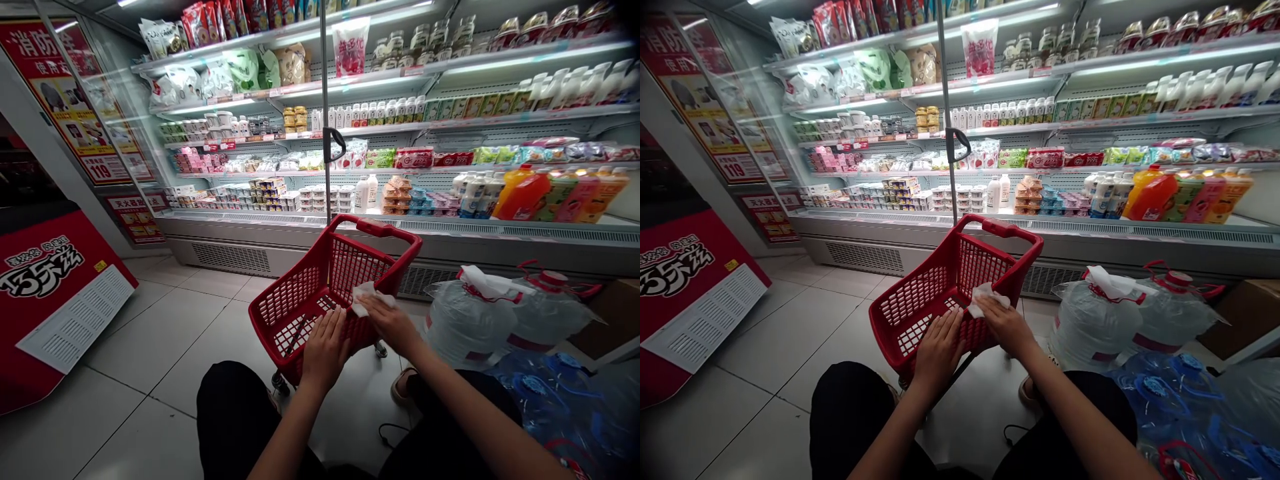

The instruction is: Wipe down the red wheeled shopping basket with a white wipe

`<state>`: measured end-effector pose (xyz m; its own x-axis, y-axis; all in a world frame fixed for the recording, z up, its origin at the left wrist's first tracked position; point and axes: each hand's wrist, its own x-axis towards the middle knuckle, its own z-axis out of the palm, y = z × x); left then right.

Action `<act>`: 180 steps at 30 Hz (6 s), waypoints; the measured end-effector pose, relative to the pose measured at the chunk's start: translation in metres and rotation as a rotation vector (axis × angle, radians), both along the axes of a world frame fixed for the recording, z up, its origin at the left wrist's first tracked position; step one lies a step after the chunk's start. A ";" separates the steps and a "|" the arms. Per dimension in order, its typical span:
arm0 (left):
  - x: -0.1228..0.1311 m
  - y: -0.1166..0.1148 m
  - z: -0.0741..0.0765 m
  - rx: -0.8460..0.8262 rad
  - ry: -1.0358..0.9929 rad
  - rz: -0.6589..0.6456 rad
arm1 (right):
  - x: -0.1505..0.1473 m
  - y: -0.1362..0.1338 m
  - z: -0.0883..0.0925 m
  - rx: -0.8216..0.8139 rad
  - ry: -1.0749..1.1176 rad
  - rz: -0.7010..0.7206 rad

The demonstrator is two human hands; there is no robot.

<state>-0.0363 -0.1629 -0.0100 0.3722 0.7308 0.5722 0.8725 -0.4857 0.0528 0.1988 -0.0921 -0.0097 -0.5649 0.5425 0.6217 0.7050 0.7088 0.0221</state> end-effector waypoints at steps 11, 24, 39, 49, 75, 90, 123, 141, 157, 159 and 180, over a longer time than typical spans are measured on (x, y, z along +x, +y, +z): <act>0.008 0.017 0.000 -0.037 -0.033 -0.014 | -0.020 0.004 -0.007 -0.027 0.038 -0.084; -0.050 -0.023 -0.003 -0.020 0.058 0.049 | -0.008 0.023 -0.004 -0.038 0.137 -0.196; -0.062 -0.023 -0.017 -0.028 -0.033 0.087 | -0.012 0.017 0.001 -0.092 0.061 -0.085; -0.047 -0.019 -0.024 0.013 -0.060 0.148 | -0.099 -0.044 -0.018 -0.105 0.008 0.081; -0.063 -0.019 -0.032 0.076 0.209 0.188 | -0.070 -0.052 -0.019 -0.134 0.052 0.123; -0.064 -0.001 -0.021 0.086 0.174 -0.029 | -0.073 -0.083 -0.029 -0.130 0.090 0.093; -0.037 -0.018 -0.010 0.019 0.156 0.066 | -0.002 -0.091 -0.057 -0.076 0.210 -0.249; -0.025 -0.011 -0.027 0.030 0.129 0.010 | 0.015 -0.070 -0.058 -0.039 0.199 -0.273; -0.033 -0.012 -0.024 -0.039 0.105 -0.058 | -0.015 -0.056 -0.048 -0.065 0.162 -0.150; -0.032 -0.011 -0.025 -0.044 0.105 -0.068 | 0.008 -0.045 -0.046 -0.076 0.193 -0.234; -0.040 -0.012 -0.022 -0.051 -0.012 -0.116 | 0.023 -0.018 -0.047 -0.045 0.133 -0.151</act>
<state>-0.0768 -0.1747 -0.0316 0.4494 0.7115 0.5402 0.8097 -0.5799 0.0901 0.2219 -0.1101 -0.0568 -0.3899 0.6436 0.6586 0.7979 0.5932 -0.1074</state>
